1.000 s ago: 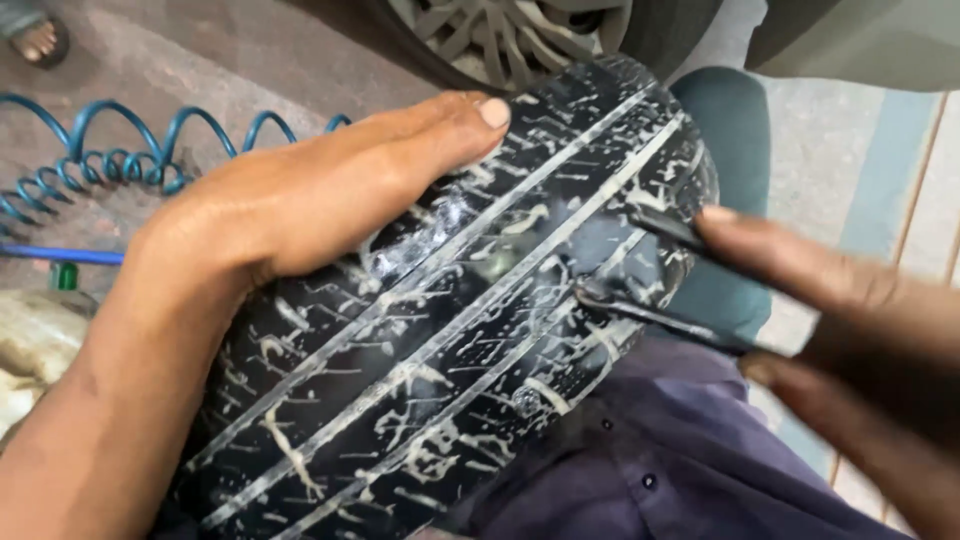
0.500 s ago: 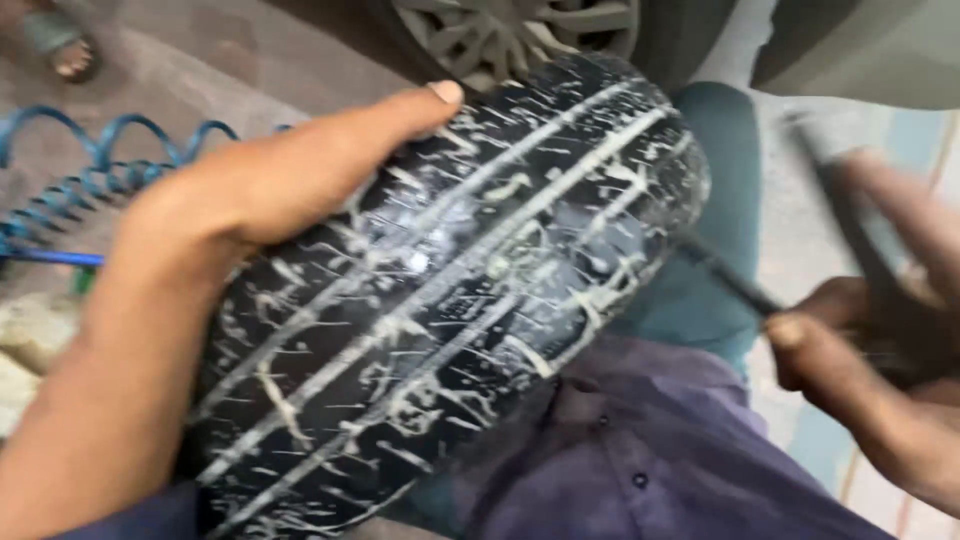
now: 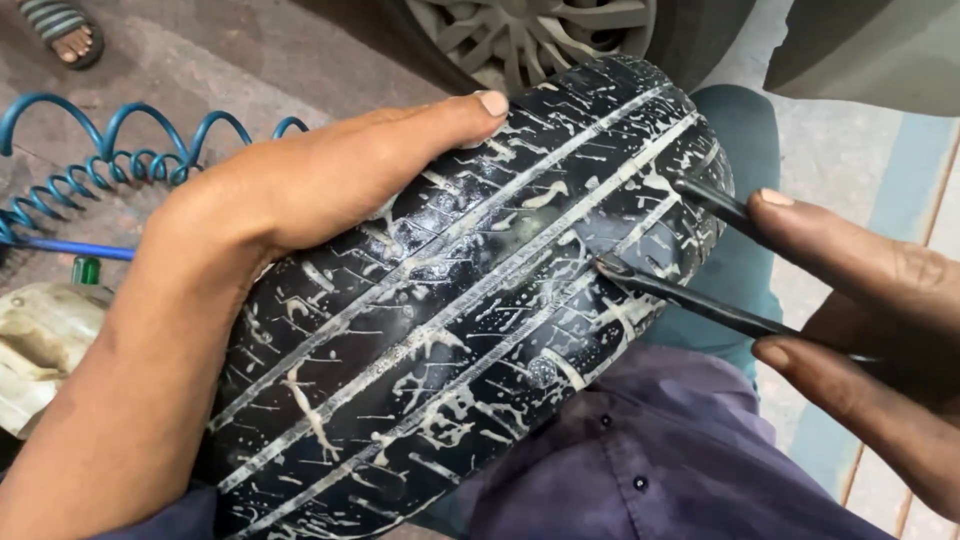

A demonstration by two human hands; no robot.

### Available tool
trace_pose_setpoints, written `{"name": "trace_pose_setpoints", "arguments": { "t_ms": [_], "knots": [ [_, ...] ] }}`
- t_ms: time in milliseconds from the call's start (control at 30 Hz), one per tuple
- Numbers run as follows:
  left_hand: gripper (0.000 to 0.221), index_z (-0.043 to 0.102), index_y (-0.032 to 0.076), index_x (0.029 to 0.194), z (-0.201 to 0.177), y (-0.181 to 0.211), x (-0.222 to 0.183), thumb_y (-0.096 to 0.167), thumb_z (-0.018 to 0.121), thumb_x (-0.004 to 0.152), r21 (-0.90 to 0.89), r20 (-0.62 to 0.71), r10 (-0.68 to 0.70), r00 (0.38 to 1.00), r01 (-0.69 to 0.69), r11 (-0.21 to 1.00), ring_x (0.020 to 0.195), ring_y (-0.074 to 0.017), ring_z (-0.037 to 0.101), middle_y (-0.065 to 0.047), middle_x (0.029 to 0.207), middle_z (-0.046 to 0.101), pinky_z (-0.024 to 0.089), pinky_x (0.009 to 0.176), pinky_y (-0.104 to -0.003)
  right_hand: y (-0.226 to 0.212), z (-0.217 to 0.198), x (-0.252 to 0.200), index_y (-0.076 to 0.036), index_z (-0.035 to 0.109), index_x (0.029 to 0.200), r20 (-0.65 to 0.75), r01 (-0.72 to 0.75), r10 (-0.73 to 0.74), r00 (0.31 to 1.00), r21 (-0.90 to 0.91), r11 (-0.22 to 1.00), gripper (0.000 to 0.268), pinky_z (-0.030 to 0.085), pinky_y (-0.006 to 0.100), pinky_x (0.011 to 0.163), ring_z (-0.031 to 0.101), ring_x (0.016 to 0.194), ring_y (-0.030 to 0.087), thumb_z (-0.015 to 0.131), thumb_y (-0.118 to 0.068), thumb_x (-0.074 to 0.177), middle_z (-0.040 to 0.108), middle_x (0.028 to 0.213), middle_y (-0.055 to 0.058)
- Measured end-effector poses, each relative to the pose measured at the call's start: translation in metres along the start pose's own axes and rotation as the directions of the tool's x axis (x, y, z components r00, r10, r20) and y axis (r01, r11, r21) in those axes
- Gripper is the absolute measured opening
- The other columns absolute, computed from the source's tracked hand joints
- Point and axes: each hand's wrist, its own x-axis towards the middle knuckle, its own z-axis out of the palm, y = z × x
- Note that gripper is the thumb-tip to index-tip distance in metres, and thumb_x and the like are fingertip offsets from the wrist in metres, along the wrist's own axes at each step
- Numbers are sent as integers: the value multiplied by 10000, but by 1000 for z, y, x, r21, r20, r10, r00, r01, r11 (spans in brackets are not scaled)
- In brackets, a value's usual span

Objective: The person rotates a tire by hand, applies a soapy liquid to the tread with a brush, and uses pliers to pull a metal object out of the tire tread.

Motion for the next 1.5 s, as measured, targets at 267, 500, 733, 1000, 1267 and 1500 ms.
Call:
{"name": "trace_pose_setpoints", "arguments": {
  "t_ms": [267, 500, 733, 1000, 1267, 1500],
  "knots": [
    [671, 592, 74, 1485, -4, -6, 3, 547, 371, 1063, 48, 2, 59, 998, -59, 997, 1233, -154, 664, -29, 1428, 654, 443, 1063, -266, -6, -2, 8, -238, 538, 1574, 8, -50, 51, 999, -104, 993, 871, 548, 327, 603, 666, 671, 159, 773, -59, 755, 679, 1073, 86],
    [675, 599, 118, 1495, -3, 0, -2, 569, 363, 1051, 91, -39, -49, 998, 52, 995, 1187, -180, 657, -25, 1408, 667, 458, 1041, -278, 1, 4, 3, -212, 522, 1544, -7, -41, 40, 999, -126, 991, 857, 547, 327, 601, 675, 647, 144, 779, -82, 736, 720, 1144, 69],
    [680, 585, 62, 1476, -5, -3, 4, 551, 351, 1066, 165, -28, 46, 999, -41, 985, 1261, -181, 602, -40, 1461, 644, 407, 1086, -288, 16, -4, -4, -248, 526, 1570, 52, -100, 104, 993, -77, 992, 831, 478, 381, 658, 616, 761, 194, 780, -113, 790, 643, 919, 82],
    [797, 454, 24, 1535, -5, 3, 8, 627, 328, 1030, 270, -59, -11, 998, 26, 963, 1439, -247, 400, -109, 1594, 476, 284, 1163, -342, -32, -22, 57, -77, 567, 1471, 214, 160, -236, 948, 320, 934, 735, 377, 447, 1083, 544, 1361, 285, 686, 8, 751, 633, 1411, 132],
    [979, 318, 47, 1609, -5, 12, 8, 771, 330, 950, 383, -229, -236, 944, 310, 870, 1533, -292, 279, -143, 1669, 322, 208, 1177, -390, -15, 1, 44, -104, 571, 1443, 152, 258, -267, 952, 78, 963, 866, 342, 449, 1131, 524, 1367, 257, 681, 87, 606, 630, 1437, 104],
    [856, 415, 43, 1560, 4, 15, 2, 686, 310, 1004, 467, -253, -146, 956, 253, 847, 1476, -309, 381, -150, 1610, 430, 257, 1158, -389, -39, 26, -10, -172, 613, 1476, -92, -19, 21, 996, 26, 999, 841, 382, 309, 678, 523, 743, 85, 747, 83, 686, 564, 858, 4]
  ]
}}
